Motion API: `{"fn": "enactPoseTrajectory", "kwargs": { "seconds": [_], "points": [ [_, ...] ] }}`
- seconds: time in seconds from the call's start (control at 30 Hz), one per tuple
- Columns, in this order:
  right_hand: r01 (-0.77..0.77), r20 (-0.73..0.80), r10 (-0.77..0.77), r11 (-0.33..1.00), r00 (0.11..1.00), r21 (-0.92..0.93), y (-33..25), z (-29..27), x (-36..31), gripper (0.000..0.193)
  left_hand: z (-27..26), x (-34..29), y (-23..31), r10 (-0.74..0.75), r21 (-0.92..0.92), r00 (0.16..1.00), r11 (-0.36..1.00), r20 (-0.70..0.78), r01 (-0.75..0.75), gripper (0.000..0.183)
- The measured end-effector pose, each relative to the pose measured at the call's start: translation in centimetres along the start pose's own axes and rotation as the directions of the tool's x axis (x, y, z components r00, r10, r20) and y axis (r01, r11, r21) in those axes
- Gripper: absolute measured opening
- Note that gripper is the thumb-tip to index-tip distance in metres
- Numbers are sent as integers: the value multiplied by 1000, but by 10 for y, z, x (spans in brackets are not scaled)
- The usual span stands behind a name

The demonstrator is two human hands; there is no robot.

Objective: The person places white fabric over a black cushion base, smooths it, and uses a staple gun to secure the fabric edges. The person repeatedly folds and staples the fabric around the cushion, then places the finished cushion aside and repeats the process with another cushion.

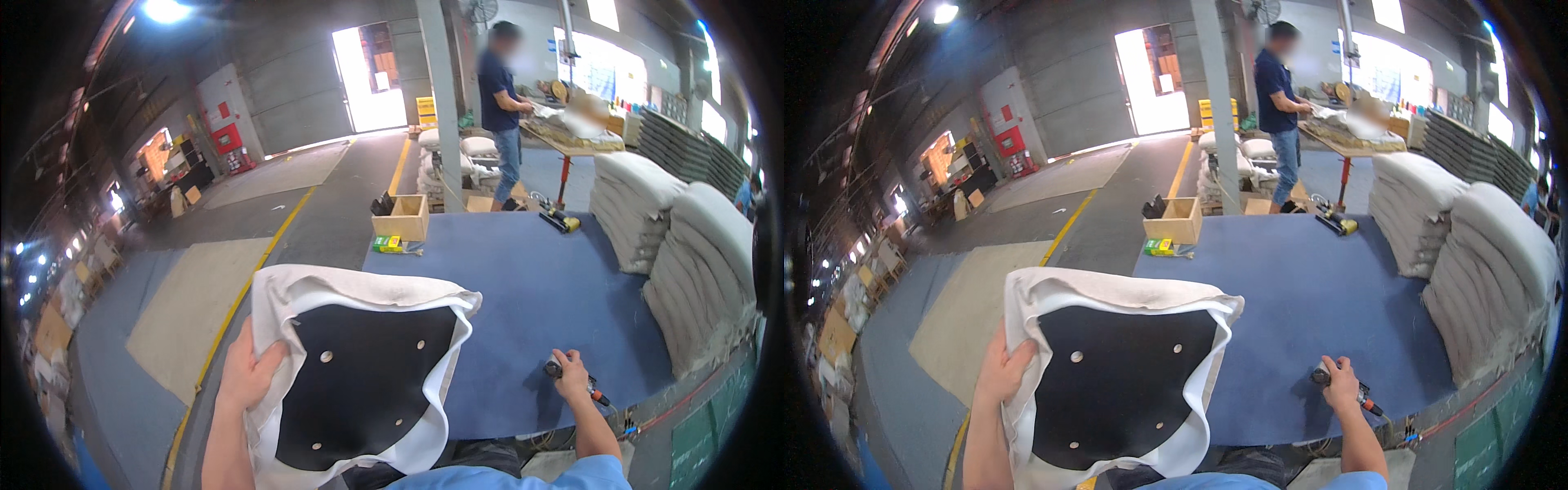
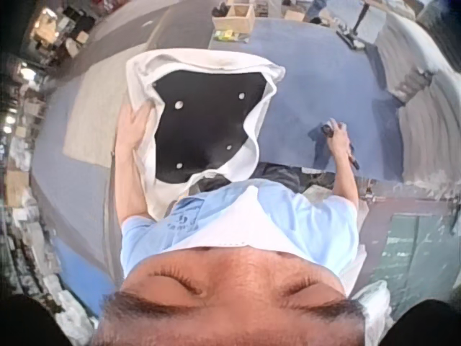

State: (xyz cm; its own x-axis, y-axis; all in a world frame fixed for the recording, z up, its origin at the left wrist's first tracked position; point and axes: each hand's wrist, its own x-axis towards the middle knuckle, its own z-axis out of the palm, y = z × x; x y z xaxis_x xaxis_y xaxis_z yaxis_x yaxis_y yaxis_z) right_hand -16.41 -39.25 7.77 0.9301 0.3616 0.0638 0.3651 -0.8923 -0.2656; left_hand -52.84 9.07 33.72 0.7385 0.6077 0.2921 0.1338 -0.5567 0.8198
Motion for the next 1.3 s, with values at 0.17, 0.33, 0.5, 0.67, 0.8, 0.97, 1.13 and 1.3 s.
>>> {"fn": "enactPoseTrajectory", "kwargs": {
  "seconds": [0.17,0.33,0.5,0.67,0.8,0.97,1.13,1.3],
  "points": [
    [45,66,-42,998,997,-36,-17,18,-23,90,-10,-27,-6,37,-18,999,999,3,-37,62],
    [138,135,-193,932,972,335,-64,3,15,94,-22,-67,-20,52,-23,986,998,-161,-56,57],
    [-397,397,-171,36,902,917,-158,43,63,73,-24,-82,-29,42,-96,987,994,-158,-57,62],
    [-630,526,-364,-286,768,722,-257,112,17,63,-44,-137,-66,89,151,971,987,-221,-56,63],
    [-694,655,-237,-164,718,701,-318,74,-6,56,-69,-190,-42,-280,103,878,934,-388,343,62],
    [-472,394,-353,-165,848,866,-376,-24,25,45,-105,-207,-26,-140,25,875,985,-464,171,71],
    [30,-143,-246,-414,959,910,-387,-118,129,51,-40,-169,-44,-171,-55,944,985,-282,162,72],
    [191,-541,-337,-688,770,700,-440,-209,160,37,33,-157,-65,-246,-115,964,965,-101,234,73]
  ]
}}
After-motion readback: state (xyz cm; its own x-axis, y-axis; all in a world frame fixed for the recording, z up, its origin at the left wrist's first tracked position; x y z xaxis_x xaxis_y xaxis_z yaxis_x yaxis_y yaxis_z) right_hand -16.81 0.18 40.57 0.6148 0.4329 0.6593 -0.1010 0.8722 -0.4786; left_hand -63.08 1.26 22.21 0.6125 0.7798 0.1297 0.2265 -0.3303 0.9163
